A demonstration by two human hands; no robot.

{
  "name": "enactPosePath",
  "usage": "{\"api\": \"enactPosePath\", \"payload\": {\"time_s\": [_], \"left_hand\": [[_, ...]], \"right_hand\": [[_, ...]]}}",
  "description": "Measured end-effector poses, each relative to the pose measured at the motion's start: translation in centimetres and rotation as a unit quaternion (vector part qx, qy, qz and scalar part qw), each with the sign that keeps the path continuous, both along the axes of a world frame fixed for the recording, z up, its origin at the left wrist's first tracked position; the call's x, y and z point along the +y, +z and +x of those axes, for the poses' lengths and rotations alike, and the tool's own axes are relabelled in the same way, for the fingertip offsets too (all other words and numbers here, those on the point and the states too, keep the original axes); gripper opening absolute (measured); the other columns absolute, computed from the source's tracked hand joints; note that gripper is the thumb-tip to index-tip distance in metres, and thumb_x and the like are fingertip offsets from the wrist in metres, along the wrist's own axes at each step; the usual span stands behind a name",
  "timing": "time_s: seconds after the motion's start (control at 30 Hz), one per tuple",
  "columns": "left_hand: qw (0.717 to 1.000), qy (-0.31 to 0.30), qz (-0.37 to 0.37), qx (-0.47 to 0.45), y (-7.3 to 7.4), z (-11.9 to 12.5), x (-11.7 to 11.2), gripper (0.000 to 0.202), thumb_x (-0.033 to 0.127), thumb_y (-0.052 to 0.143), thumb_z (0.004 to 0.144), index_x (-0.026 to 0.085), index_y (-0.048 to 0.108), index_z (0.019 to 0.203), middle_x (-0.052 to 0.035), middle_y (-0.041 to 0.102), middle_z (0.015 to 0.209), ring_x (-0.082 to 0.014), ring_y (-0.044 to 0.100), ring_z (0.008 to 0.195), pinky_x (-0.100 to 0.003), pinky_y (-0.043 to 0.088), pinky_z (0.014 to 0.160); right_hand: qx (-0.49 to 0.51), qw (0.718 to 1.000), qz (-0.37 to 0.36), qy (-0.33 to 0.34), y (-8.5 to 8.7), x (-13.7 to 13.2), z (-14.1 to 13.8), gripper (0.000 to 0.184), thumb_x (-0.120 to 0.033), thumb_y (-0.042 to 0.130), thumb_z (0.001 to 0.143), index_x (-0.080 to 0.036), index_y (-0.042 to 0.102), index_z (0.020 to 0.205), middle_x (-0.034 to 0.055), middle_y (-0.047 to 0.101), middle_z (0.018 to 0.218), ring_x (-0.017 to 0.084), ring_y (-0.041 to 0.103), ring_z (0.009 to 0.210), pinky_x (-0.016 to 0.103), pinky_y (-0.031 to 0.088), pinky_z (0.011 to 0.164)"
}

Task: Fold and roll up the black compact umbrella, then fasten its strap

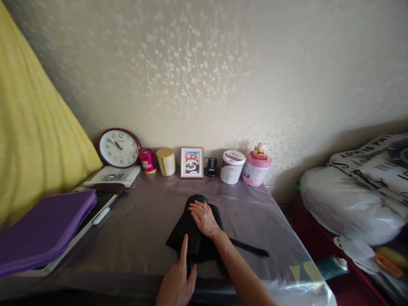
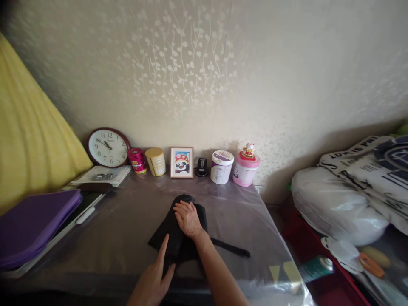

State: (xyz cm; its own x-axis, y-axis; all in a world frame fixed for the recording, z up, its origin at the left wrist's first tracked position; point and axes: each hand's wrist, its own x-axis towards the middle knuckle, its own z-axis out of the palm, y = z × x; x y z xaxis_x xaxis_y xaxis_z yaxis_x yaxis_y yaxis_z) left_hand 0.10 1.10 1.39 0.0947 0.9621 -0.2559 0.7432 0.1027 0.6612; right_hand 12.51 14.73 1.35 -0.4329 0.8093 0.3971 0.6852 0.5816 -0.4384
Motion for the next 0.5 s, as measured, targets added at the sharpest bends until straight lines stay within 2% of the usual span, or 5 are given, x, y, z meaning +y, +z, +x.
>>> {"api": "enactPosePath", "payload": {"time_s": [0.17, 0.27, 0.37, 0.5], "left_hand": [[1.000, -0.004, -0.005, -0.027, 0.4, 0.0, -0.2, 0.065, 0.033, 0.029, 0.086, 0.016, -0.007, 0.138, -0.0077, 0.066, 0.101, -0.0151, 0.063, 0.083, -0.020, 0.041, 0.071], [1.000, 0.001, -0.009, -0.026, 0.7, 0.0, -0.2, 0.066, 0.033, 0.030, 0.086, 0.017, -0.007, 0.138, -0.0068, 0.066, 0.101, -0.0145, 0.063, 0.082, -0.021, 0.040, 0.073], [0.999, 0.009, -0.012, -0.034, 1.2, -0.1, -0.3, 0.067, 0.034, 0.030, 0.086, 0.014, -0.006, 0.138, -0.0075, 0.066, 0.100, -0.0147, 0.063, 0.084, -0.021, 0.040, 0.077], [0.998, 0.025, -0.010, -0.051, 1.5, -0.3, -0.3, 0.065, 0.035, 0.030, 0.086, 0.013, 0.000, 0.139, -0.0074, 0.067, 0.097, -0.0153, 0.063, 0.086, -0.022, 0.040, 0.081]], "right_hand": [[-0.009, 0.999, -0.017, -0.049, -0.2, 3.5, -0.2, 0.029, -0.023, 0.037, 0.089, -0.025, 0.056, 0.111, 0.0014, 0.054, 0.123, 0.013, 0.036, 0.122, 0.036, 0.020, 0.102], [0.029, 0.990, -0.066, -0.122, -0.3, 4.5, 0.4, 0.030, -0.024, 0.041, 0.087, -0.023, 0.054, 0.113, 0.0028, 0.052, 0.124, 0.014, 0.039, 0.119, 0.033, 0.024, 0.101], [0.081, 0.967, -0.118, -0.210, -0.6, 4.7, 2.3, 0.029, -0.022, 0.043, 0.084, -0.017, 0.056, 0.109, 0.0082, 0.056, 0.117, 0.017, 0.047, 0.112, 0.032, 0.030, 0.097], [0.131, 0.941, -0.162, -0.268, -1.6, 3.6, 6.0, 0.029, -0.021, 0.040, 0.081, -0.015, 0.059, 0.102, 0.0090, 0.063, 0.102, 0.018, 0.056, 0.097, 0.031, 0.039, 0.087]]}}
